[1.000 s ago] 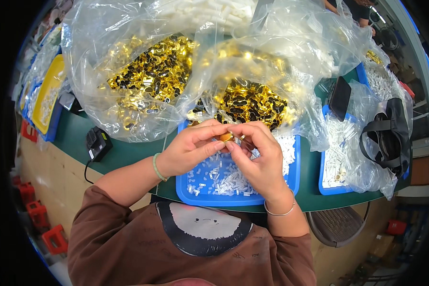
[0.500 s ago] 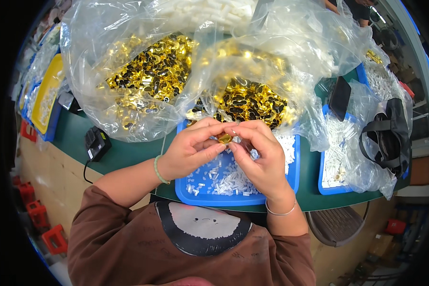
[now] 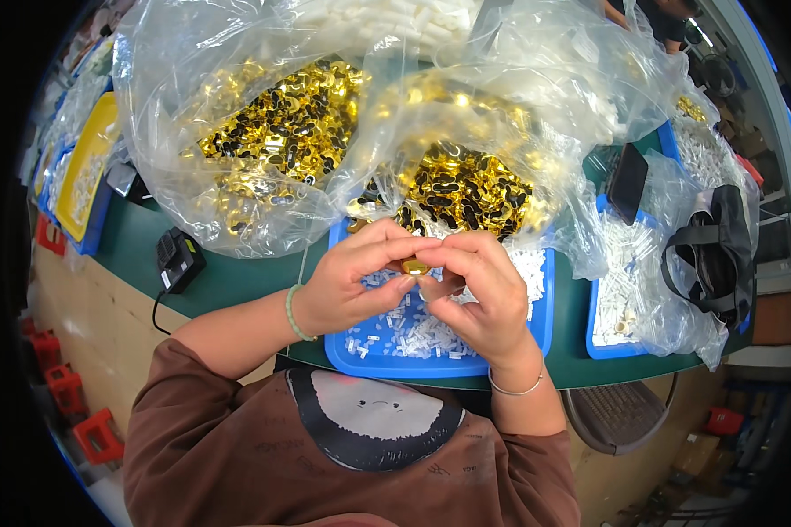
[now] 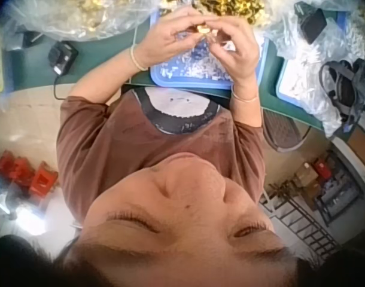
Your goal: The person sits at a workbench and repeatedly picks up small white plastic pieces from a blue tray. They insert these pieces into small gold and black metal components held in their left hand. The person uses a small metal tool to assist in the insertion process. The assembled units are placed back into the tray or a nearby pile.
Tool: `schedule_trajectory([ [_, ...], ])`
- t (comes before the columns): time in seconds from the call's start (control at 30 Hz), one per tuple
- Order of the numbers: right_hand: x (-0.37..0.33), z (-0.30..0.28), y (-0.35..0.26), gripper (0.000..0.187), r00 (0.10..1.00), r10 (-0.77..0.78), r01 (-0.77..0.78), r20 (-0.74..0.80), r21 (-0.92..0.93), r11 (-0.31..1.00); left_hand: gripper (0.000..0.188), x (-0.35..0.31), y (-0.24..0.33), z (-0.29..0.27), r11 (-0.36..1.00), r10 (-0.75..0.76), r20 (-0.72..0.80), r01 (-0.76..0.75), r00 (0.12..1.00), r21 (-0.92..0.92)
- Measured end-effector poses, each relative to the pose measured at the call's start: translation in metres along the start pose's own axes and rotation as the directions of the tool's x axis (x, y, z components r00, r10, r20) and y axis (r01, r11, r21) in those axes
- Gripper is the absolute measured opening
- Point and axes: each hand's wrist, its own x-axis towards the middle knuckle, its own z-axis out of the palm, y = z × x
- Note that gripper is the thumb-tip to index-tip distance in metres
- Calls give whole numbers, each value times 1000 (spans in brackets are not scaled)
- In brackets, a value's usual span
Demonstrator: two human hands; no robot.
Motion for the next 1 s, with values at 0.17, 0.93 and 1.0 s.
schedule_trajectory([
  [0.17,-1,4,-2,28,1000,9,-9,-29,15,1000,39,0,-1,0,998,43,-21,-42,999,35],
  [0.93,-1,5,5,11,785,619,-581,30,382,719,31,-2,-14,8,840,-322,-107,232,941,-490],
  [1.0,-1,4,4,14,750,657,-618,74,432,657,34,0,-12,7,944,-232,-174,178,957,-279],
])
